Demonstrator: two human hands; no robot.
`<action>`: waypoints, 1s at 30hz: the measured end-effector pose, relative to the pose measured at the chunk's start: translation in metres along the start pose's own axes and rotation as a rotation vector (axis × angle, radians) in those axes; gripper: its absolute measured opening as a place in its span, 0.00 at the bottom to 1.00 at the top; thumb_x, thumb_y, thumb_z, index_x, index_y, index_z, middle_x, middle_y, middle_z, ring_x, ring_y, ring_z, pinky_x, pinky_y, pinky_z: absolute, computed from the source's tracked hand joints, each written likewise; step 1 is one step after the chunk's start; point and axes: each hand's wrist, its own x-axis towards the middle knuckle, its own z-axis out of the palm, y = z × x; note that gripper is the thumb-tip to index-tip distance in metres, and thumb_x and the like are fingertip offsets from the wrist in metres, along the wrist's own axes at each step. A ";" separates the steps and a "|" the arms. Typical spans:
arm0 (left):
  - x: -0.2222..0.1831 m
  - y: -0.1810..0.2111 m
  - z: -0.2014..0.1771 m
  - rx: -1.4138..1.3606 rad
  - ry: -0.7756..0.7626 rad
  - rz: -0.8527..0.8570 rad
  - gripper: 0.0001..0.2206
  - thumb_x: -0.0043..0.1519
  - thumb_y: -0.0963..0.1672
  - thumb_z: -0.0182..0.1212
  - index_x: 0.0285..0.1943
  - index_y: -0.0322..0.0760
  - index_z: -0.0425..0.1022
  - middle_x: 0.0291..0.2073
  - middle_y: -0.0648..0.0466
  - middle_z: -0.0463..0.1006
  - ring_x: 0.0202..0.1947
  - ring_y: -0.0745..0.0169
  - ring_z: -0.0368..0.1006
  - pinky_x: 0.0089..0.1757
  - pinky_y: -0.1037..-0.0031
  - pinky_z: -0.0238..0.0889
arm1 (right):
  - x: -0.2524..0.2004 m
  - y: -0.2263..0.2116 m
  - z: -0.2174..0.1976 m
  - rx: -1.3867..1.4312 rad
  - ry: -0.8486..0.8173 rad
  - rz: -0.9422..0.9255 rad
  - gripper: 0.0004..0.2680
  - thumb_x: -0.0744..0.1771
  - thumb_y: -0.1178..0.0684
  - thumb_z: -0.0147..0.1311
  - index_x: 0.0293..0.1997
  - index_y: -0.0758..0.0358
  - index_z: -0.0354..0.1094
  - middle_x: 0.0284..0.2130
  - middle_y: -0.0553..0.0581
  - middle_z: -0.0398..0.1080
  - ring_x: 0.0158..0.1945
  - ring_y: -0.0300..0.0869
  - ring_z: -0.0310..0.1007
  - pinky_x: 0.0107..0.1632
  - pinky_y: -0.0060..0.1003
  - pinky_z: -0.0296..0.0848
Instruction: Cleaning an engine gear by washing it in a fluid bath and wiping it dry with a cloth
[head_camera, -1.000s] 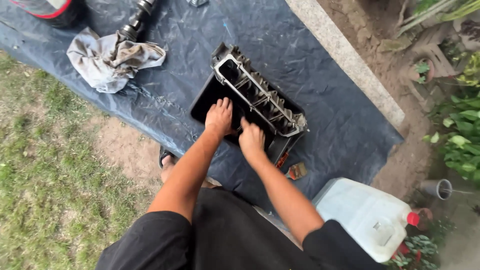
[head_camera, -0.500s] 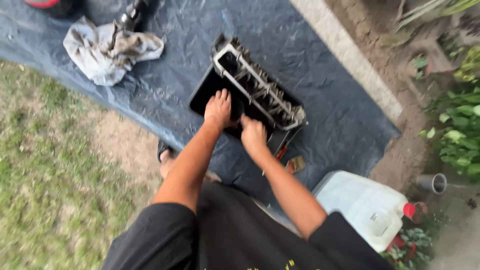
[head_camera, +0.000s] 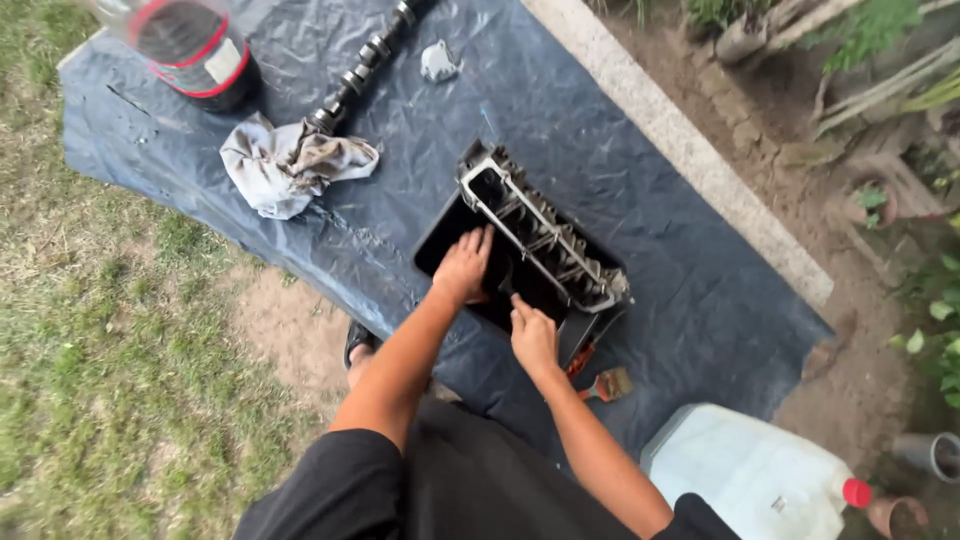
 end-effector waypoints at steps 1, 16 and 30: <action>-0.012 0.003 -0.019 0.002 -0.011 0.006 0.67 0.38 0.62 0.76 0.81 0.31 0.37 0.71 0.40 0.56 0.68 0.45 0.58 0.58 0.63 0.66 | -0.008 0.006 -0.003 0.005 -0.003 0.012 0.13 0.69 0.52 0.49 0.61 0.49 0.74 0.40 0.66 0.79 0.47 0.61 0.78 0.46 0.54 0.79; 0.001 0.012 -0.023 0.113 -0.167 -0.116 0.61 0.44 0.70 0.60 0.78 0.28 0.47 0.70 0.45 0.58 0.67 0.53 0.57 0.57 0.70 0.64 | 0.021 -0.041 -0.022 -0.027 -0.065 0.262 0.11 0.69 0.48 0.53 0.55 0.47 0.77 0.46 0.56 0.79 0.53 0.48 0.78 0.55 0.46 0.77; 0.010 0.011 -0.005 0.074 -0.232 -0.130 0.57 0.48 0.68 0.62 0.79 0.33 0.46 0.73 0.47 0.55 0.68 0.53 0.55 0.57 0.70 0.64 | 0.074 -0.023 0.024 0.056 -0.002 0.185 0.12 0.69 0.51 0.50 0.56 0.50 0.75 0.43 0.57 0.80 0.52 0.50 0.78 0.50 0.48 0.79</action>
